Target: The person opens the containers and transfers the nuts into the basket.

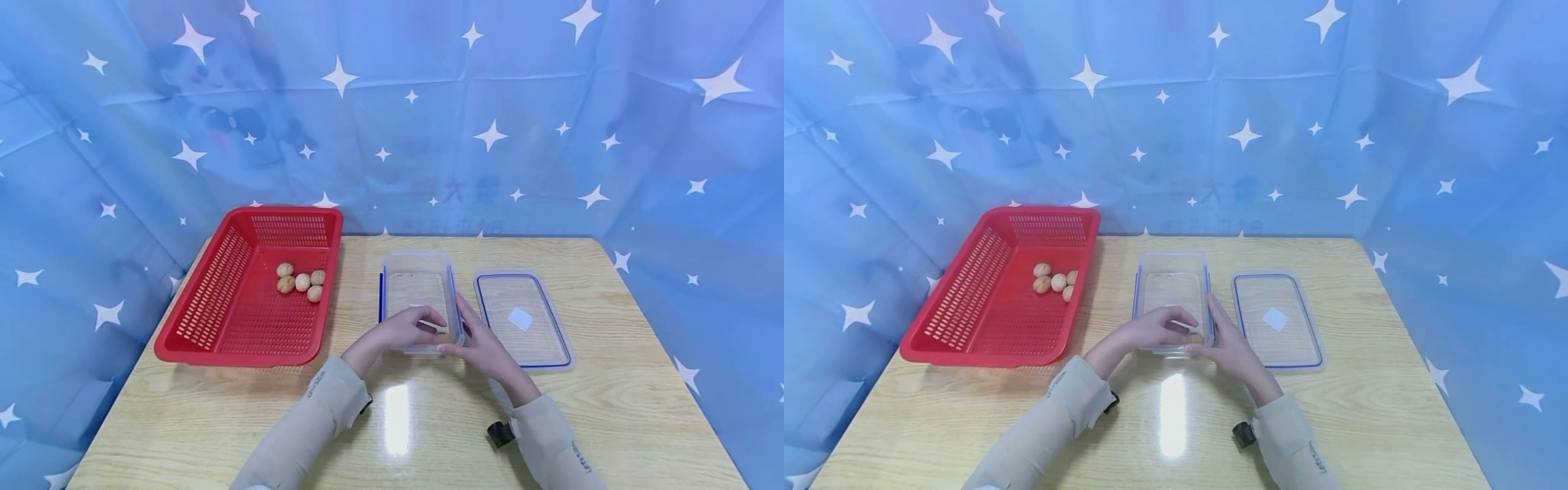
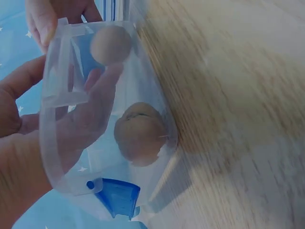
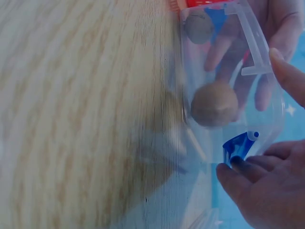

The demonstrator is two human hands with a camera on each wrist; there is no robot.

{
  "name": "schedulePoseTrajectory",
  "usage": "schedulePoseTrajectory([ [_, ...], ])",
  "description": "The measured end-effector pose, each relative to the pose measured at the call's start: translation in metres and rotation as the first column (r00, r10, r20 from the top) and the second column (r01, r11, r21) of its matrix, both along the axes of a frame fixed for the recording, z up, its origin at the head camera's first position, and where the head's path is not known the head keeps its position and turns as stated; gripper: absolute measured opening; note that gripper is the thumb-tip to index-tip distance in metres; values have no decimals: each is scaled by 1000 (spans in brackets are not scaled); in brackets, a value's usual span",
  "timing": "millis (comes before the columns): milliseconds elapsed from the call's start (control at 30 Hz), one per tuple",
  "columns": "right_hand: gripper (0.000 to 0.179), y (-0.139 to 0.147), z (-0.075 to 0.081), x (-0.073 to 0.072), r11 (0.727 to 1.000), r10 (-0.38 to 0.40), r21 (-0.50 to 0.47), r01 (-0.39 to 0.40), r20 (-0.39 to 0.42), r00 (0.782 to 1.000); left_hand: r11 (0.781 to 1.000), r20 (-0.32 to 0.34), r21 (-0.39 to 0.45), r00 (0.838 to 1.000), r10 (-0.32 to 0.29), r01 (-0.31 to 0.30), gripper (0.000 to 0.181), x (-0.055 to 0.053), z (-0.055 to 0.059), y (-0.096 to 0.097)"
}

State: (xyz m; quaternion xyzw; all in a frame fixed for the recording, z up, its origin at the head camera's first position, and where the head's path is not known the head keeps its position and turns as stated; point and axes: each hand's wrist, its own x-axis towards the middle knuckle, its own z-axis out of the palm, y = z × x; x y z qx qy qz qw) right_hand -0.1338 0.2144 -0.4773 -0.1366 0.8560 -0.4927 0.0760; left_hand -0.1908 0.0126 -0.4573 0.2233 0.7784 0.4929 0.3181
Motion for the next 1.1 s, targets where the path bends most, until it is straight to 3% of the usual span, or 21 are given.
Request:
schedulePoseTrajectory([
  [367, 102, 1, -1, -1, 1000, -3, -12, 3, 2, 1000, 999, 13, -38, 1000, -25, 26, 32, -5, -5, 10],
  [600, 103, 0, 1, -1, 1000, -7, 0, 7, 1, 1000, 998, 35, -57, 999, 29, -27, 27, -6, -9, 13],
  [767, 103, 0, -1, -1, 1000, -2, 5, 2, -6, 1000, 993, 11, -101, 998, 67, -65, 20, -5, -10, 14],
  [1100, 102, -1, -1, -2, 1000, -9, -2, 9, -13, 1000, 992, -24, -78, 995, 98, -99, 21, -5, -11, 16],
])
